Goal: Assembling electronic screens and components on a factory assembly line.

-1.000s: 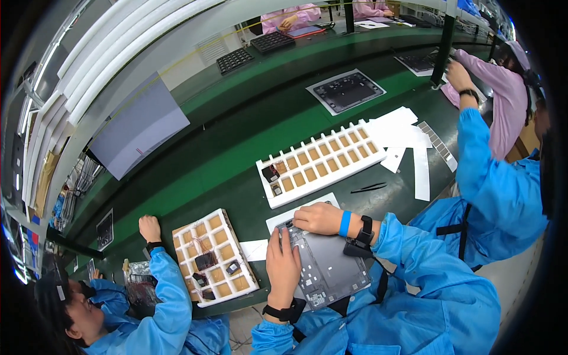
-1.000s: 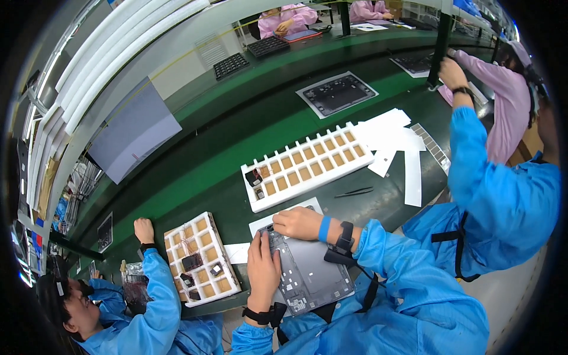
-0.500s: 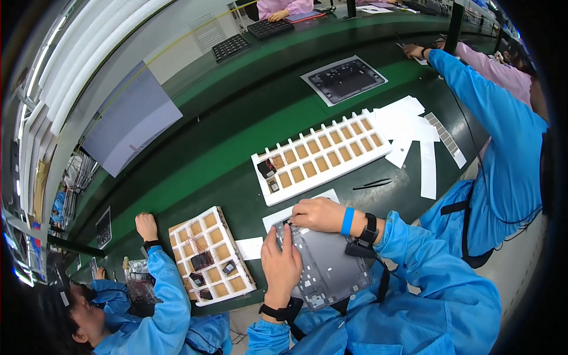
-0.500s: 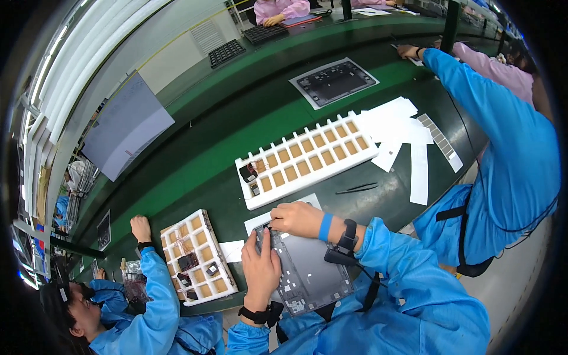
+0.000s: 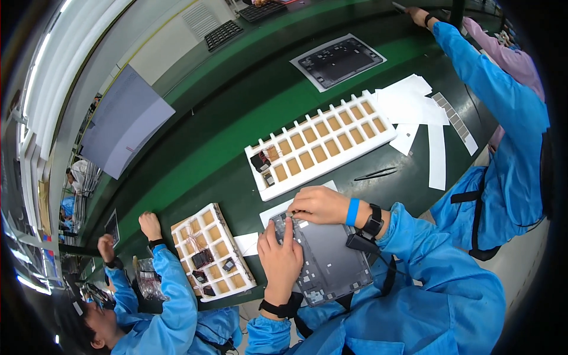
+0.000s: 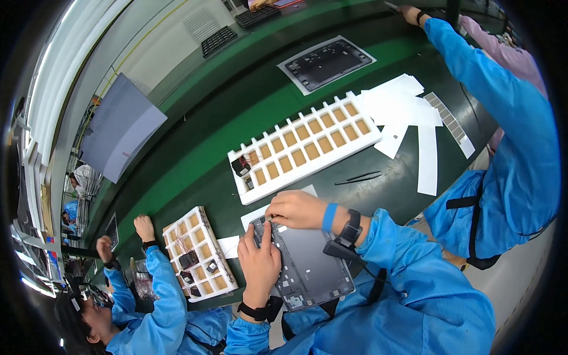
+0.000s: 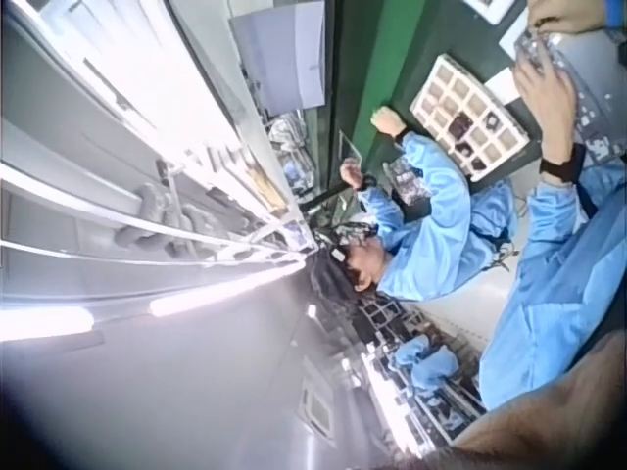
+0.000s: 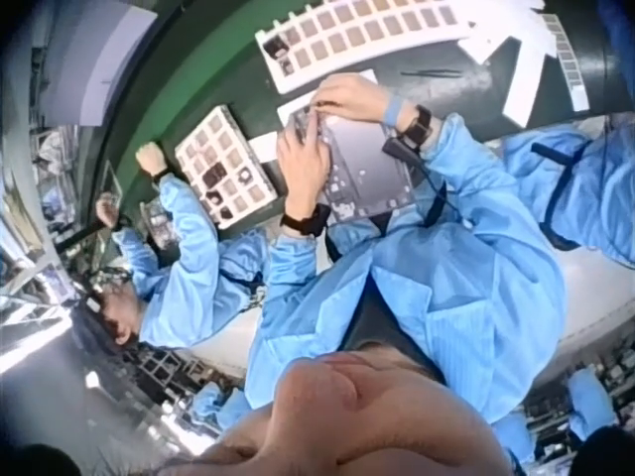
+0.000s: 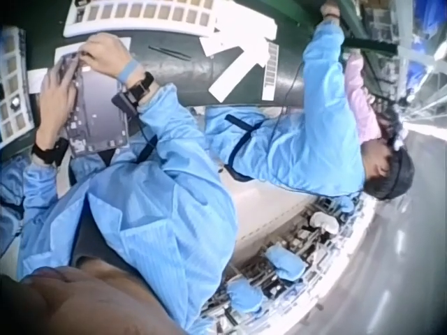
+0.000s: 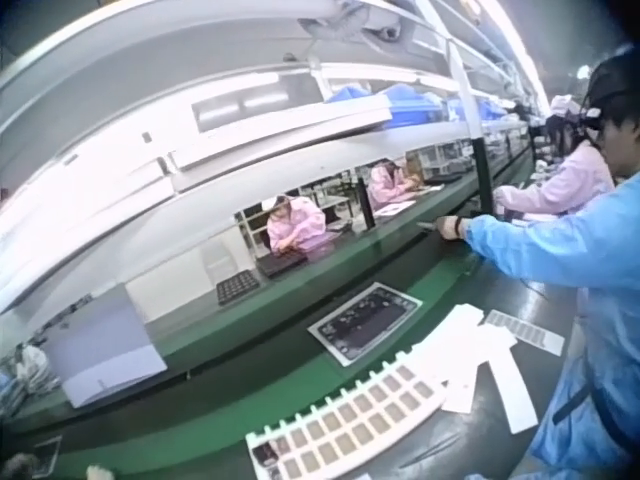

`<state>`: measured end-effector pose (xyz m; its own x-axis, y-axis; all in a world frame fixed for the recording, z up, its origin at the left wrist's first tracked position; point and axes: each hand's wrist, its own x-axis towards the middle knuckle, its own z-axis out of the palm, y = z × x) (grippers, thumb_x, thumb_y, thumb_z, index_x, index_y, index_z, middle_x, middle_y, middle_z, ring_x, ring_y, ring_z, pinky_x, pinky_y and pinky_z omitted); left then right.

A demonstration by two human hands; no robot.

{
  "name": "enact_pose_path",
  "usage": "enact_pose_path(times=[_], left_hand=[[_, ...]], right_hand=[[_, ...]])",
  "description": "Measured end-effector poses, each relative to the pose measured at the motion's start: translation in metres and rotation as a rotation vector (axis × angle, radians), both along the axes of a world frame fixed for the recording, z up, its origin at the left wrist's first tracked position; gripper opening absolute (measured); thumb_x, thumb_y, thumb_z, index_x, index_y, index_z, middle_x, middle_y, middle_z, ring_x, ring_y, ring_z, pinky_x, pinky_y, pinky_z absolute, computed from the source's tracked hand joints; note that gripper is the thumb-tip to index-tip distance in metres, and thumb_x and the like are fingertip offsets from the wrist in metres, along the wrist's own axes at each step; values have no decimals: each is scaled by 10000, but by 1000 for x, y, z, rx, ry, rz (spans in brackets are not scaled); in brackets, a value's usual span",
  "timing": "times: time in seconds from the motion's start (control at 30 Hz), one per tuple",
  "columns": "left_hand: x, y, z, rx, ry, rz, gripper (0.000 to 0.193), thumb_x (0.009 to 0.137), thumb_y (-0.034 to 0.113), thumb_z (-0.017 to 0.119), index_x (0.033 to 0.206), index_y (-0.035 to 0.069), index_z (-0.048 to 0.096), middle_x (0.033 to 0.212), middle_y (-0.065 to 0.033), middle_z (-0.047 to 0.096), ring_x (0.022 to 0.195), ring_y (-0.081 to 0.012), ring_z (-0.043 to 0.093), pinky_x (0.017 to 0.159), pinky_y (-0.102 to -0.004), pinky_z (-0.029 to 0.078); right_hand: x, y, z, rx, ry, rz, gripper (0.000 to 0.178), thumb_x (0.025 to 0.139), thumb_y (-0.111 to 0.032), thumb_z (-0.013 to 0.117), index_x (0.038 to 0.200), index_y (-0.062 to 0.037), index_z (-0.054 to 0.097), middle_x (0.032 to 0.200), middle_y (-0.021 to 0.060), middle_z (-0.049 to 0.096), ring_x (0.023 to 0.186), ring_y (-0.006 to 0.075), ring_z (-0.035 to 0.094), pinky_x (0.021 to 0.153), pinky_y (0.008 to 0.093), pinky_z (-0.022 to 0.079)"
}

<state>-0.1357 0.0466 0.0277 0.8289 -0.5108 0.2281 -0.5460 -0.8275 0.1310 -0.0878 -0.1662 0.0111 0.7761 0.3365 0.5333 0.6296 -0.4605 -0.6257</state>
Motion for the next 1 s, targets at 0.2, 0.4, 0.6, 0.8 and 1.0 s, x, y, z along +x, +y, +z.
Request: enact_pose_path(times=[0.2,0.4,0.6,0.8,1.0], left_hand=[[-4,-1,-2,0,6,-4,581,881,131,569,1462,123,543,1432,-298,446,1253,-488,441,1096,-561,352],[0,-3,-2,25,4,0,576,872,131,574,1448,131,562,1418,-293,462,1223,-474,464,1088,-550,362],[1,-2,4,10,-1,37,558,866,138,586,1424,136,587,1385,-287,487,1195,-446,484,1055,-530,391],[-1,6,18,-201,59,-42,511,855,74,651,1364,79,608,1352,-270,509,1176,-421,514,1024,-482,430],[-11,83,77,-336,-203,187,81,860,-20,656,938,-5,676,939,-140,646,893,-309,616,799,-396,488]], right_hand=[[-4,-1,-1,-16,10,-102,170,863,-208,742,903,-59,670,826,60,658,813,271,650,722,385,543],[-7,-2,2,-66,58,-149,168,854,-203,718,854,-55,637,831,93,646,847,295,647,769,418,539],[-3,4,5,11,25,-126,93,837,-142,705,829,-58,664,783,82,633,777,301,637,721,419,534],[-5,0,8,52,137,-130,211,917,-232,669,845,-34,668,798,136,639,820,353,643,748,451,514],[-7,-4,12,25,94,-186,252,941,-247,651,797,-41,666,750,128,632,756,343,647,709,448,519]])
